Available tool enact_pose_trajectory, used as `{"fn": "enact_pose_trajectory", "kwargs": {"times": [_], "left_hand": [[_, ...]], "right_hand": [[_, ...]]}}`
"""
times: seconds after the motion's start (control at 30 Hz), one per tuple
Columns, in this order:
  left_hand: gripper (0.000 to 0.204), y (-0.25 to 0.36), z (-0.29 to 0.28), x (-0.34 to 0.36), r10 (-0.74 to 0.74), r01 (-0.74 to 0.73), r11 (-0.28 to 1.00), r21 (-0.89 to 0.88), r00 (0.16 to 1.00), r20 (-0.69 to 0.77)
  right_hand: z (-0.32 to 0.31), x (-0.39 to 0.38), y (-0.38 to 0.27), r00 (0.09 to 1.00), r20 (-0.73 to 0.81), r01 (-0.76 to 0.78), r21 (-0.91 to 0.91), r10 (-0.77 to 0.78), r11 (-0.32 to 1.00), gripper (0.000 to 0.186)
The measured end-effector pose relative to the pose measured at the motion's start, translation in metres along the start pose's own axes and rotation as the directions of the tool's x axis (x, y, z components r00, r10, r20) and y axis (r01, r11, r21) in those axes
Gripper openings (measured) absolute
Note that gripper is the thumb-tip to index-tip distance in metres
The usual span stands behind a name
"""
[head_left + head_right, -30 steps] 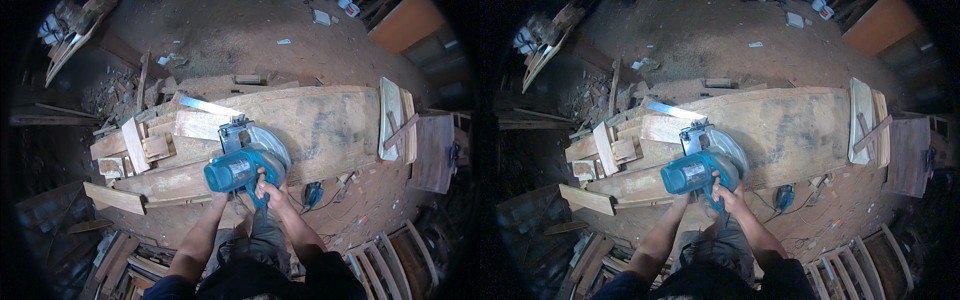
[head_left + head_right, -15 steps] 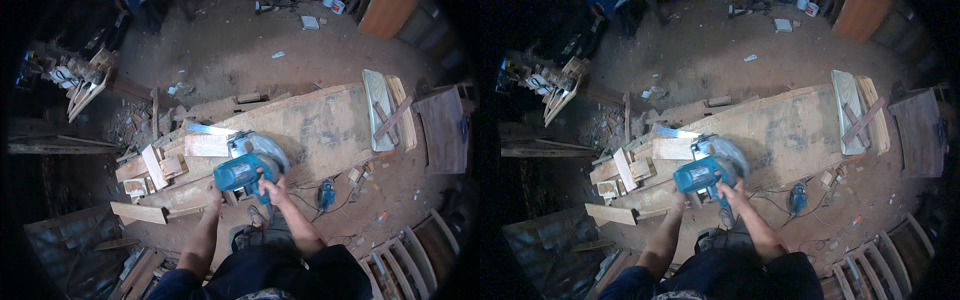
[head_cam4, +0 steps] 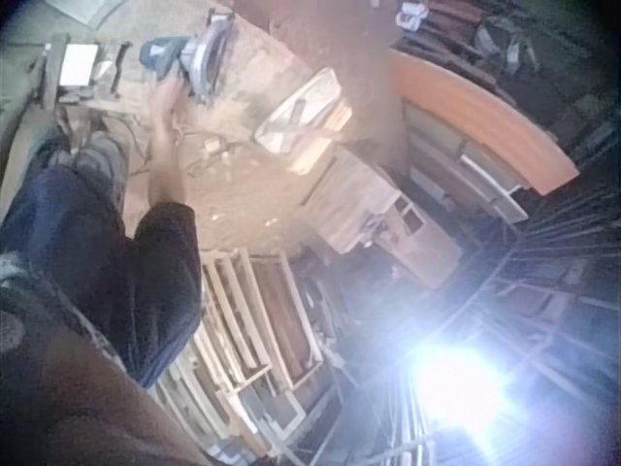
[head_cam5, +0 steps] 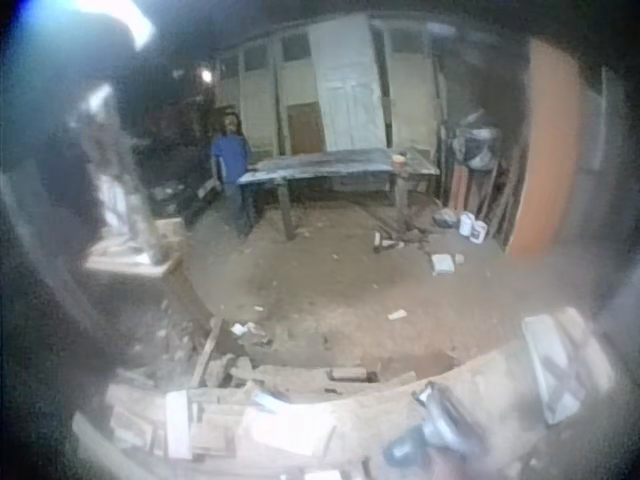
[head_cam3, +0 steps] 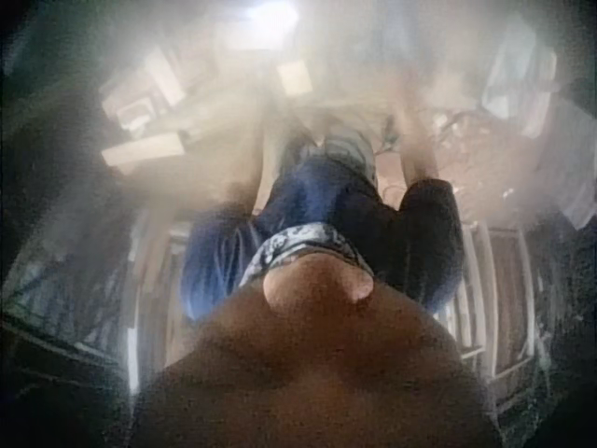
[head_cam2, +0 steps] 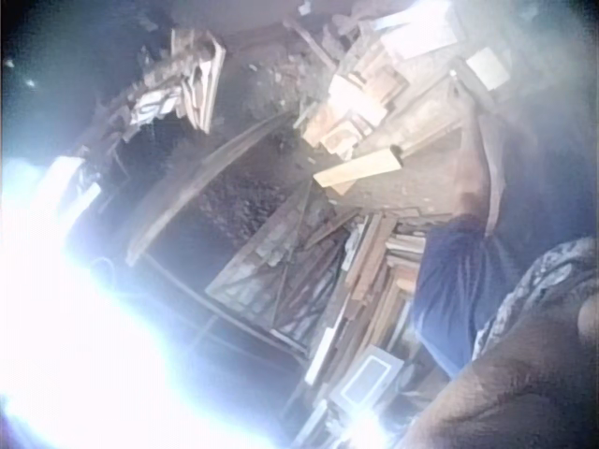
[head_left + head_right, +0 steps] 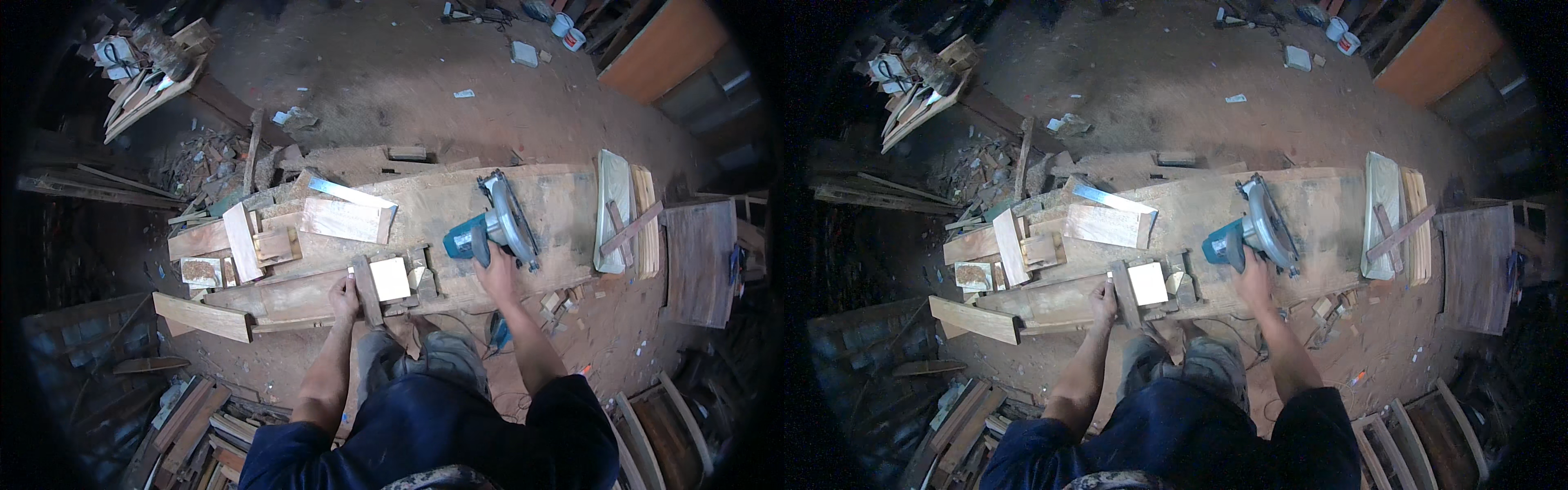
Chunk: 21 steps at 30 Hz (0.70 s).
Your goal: The person measures and marks wooden planks with a ruler and pencil, then uses a circular saw to cut them into smaller pieces. The person repeatedly positions the wood, aligns the saw, and cuts, stacking the finished pieces on the workbench.
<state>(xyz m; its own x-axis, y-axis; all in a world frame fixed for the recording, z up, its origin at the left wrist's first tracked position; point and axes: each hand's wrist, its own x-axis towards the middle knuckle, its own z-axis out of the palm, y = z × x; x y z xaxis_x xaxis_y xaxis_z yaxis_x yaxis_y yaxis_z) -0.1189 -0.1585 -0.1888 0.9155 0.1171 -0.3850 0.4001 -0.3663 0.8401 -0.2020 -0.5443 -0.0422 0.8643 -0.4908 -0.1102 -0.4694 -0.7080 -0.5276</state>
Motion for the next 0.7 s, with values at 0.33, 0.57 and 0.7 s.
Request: {"fn": "enact_pose_trajectory", "kwargs": {"times": [0.33, 0.57, 0.7], "left_hand": [[0.033, 0.030, -0.004, -0.009, 0.026, -0.028, 0.999, 0.022, 0.995, 0.096], [0.036, 0.021, -0.033, 0.009, 0.092, -0.126, 0.987, 0.104, 0.954, 0.285], [0.044, 0.035, -0.039, 0.022, 0.077, -0.206, 0.946, 0.250, 0.892, 0.445]], "right_hand": [[0.123, -0.050, -0.053, 0.909, 0.326, 0.262, 0.043, -0.262, 0.964, 0.054], [0.138, -0.071, -0.047, 0.977, 0.003, -0.211, 0.122, 0.212, 0.970, 0.064], [0.124, -0.060, -0.140, 0.984, 0.164, 0.068, 0.028, -0.071, 0.997, 0.107]]}}
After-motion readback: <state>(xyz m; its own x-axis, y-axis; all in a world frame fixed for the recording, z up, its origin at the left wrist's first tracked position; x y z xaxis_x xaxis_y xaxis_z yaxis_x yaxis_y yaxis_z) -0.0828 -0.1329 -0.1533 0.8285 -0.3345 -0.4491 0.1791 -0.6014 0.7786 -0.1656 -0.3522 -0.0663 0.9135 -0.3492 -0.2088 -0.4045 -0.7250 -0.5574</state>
